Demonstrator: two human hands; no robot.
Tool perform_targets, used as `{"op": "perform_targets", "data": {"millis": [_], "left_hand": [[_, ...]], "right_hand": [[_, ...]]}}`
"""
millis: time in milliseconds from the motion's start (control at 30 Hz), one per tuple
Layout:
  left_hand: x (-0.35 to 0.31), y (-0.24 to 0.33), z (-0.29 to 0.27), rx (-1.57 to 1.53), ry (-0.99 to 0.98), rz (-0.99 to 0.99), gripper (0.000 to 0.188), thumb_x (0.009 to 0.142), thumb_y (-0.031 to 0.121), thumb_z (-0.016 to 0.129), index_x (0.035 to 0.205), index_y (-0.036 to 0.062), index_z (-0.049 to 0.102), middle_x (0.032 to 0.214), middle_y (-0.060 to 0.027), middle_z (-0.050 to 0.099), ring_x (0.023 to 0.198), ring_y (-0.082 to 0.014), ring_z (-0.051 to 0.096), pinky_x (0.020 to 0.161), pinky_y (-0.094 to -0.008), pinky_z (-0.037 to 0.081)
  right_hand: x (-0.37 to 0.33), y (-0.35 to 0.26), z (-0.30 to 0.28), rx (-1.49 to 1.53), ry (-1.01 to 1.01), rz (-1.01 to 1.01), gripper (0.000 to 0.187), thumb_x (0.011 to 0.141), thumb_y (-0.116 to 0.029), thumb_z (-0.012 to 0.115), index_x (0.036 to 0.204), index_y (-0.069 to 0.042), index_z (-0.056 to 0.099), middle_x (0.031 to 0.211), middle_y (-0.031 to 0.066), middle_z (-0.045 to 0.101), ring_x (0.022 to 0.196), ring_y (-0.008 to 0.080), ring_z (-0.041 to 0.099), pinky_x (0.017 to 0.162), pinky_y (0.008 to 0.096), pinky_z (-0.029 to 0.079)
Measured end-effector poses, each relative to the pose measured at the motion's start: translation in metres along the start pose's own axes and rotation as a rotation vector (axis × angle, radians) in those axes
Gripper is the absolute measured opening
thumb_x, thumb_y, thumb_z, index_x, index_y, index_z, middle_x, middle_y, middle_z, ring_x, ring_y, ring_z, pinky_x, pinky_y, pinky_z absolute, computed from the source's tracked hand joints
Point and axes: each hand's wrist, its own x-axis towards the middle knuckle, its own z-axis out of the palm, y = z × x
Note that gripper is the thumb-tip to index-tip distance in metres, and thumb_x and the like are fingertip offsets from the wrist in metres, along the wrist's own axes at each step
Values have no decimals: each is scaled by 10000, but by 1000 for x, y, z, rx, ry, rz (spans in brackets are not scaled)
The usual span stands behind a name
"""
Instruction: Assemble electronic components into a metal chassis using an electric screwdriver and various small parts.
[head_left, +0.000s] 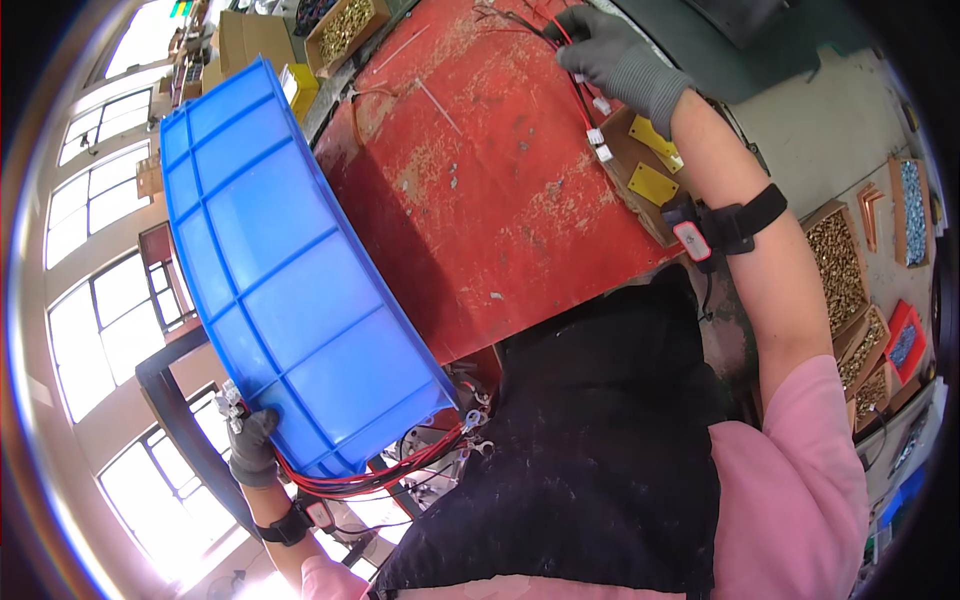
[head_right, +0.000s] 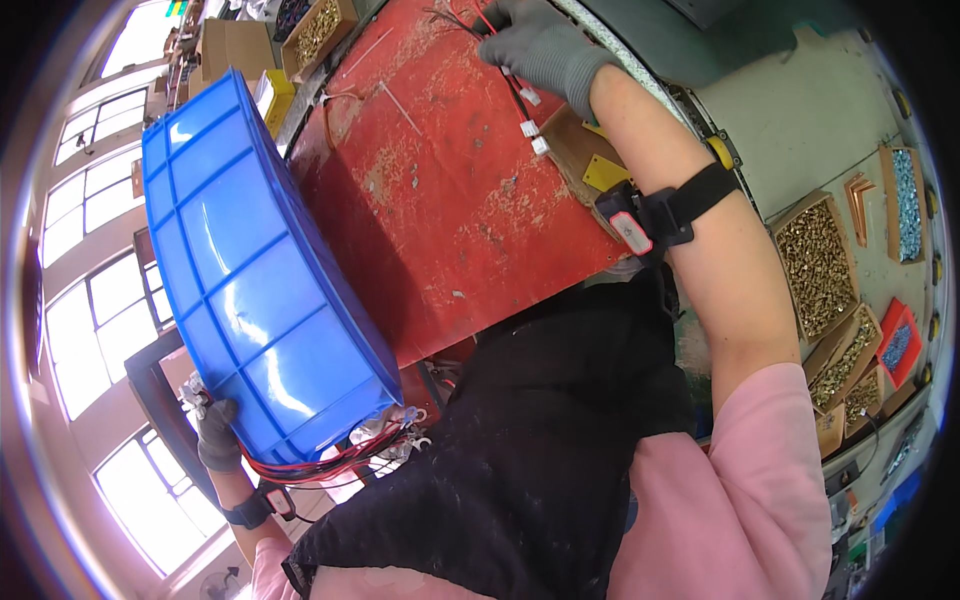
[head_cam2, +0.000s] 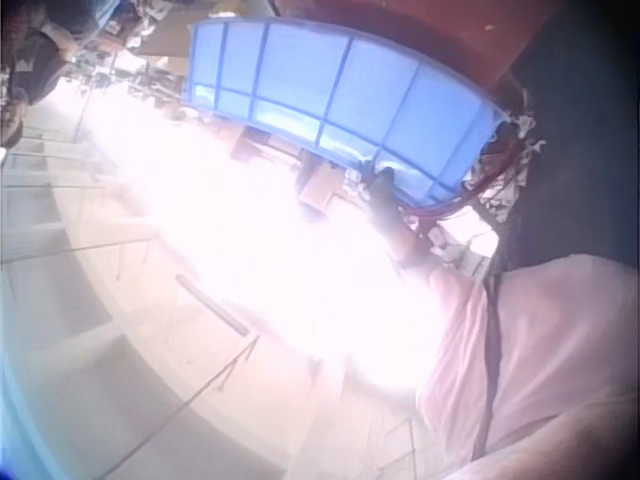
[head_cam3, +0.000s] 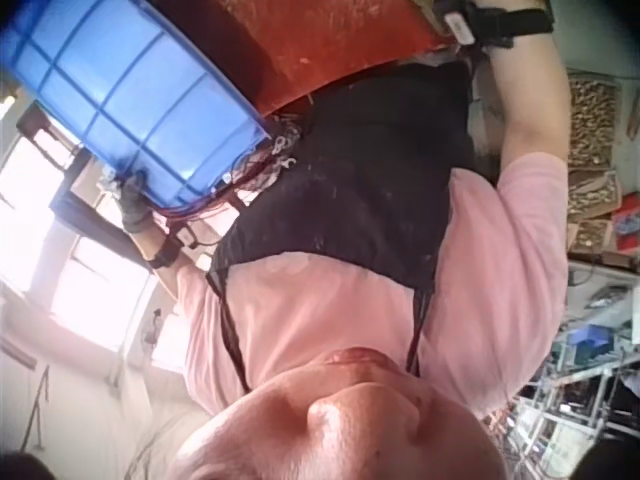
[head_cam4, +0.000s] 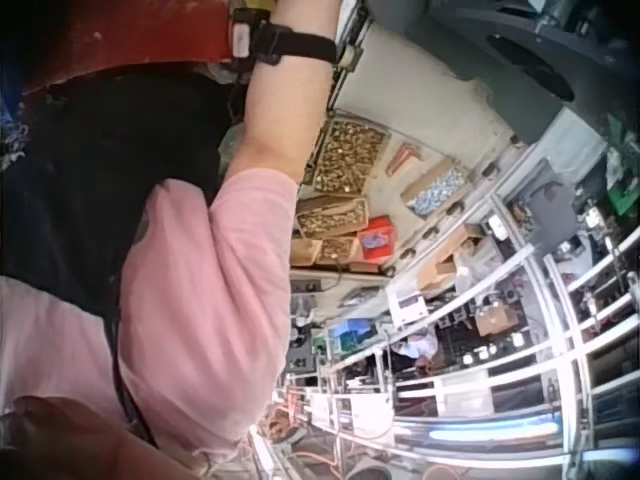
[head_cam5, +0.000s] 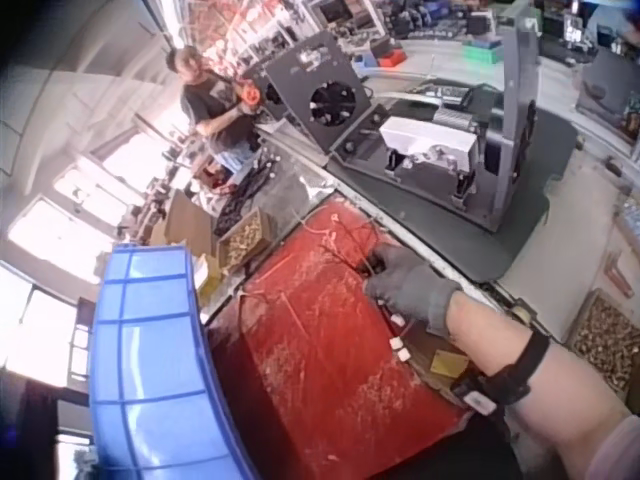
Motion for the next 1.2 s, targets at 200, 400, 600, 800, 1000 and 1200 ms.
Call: {"op": "perform_targets", "data": {"millis": [200, 400, 600, 800, 1000, 1200], "left_hand": [[1, -4, 48, 514, 64, 365, 365, 623, 67, 658, 971, 2, 570, 927, -104, 549, 852, -267, 530, 796, -376, 431], [6, 33, 156, 566, -165, 280, 156, 670, 123, 640, 747, -4, 593, 581, -66, 560, 536, -180, 563, 529, -342, 445], [21, 15, 213, 784, -73, 318, 394, 713, 405, 600, 774, 16, 615, 667, -212, 595, 674, -381, 604, 602, -452, 469], [20, 32, 212, 688, -62, 448, 381, 770, 441, 614, 858, 70, 635, 680, -198, 595, 691, -360, 607, 585, -452, 456], [17, 146, 148, -25, 136, 1147, 113, 843, 54, 556, 893, -17, 629, 831, -71, 632, 804, -150, 603, 795, -292, 454], [95, 178, 179, -73, -322, 1312, 308, 893, 231, 565, 1110, 15, 535, 1010, -102, 617, 840, -159, 607, 753, -299, 485]], "right_hand": [[14, -73, -20, 151, -82, -104, 335, 717, -140, 612, 1017, 3, 573, 741, 22, 558, 598, 85, 503, 507, 243, 405], [14, -177, -40, 216, -184, -287, 220, 760, -94, 575, 965, -18, 555, 650, -26, 506, 473, 29, 423, 421, 174, 329], [1, -247, -28, 105, -194, -367, 217, 768, -82, 568, 971, -7, 550, 610, -28, 487, 446, 30, 414, 412, 180, 328], [6, -251, -28, -105, -175, -513, 254, 741, -121, 618, 972, -21, 589, 712, 14, 555, 607, 75, 512, 586, 202, 413], [-1, -269, -22, -394, -506, -231, 307, 739, -85, 555, 1037, -12, 579, 771, 0, 555, 685, 71, 510, 605, 231, 436], [-15, -302, 14, -878, -792, -338, 358, 661, -69, 594, 1013, -2, 594, 797, 63, 594, 777, 121, 528, 707, 267, 437]]}}
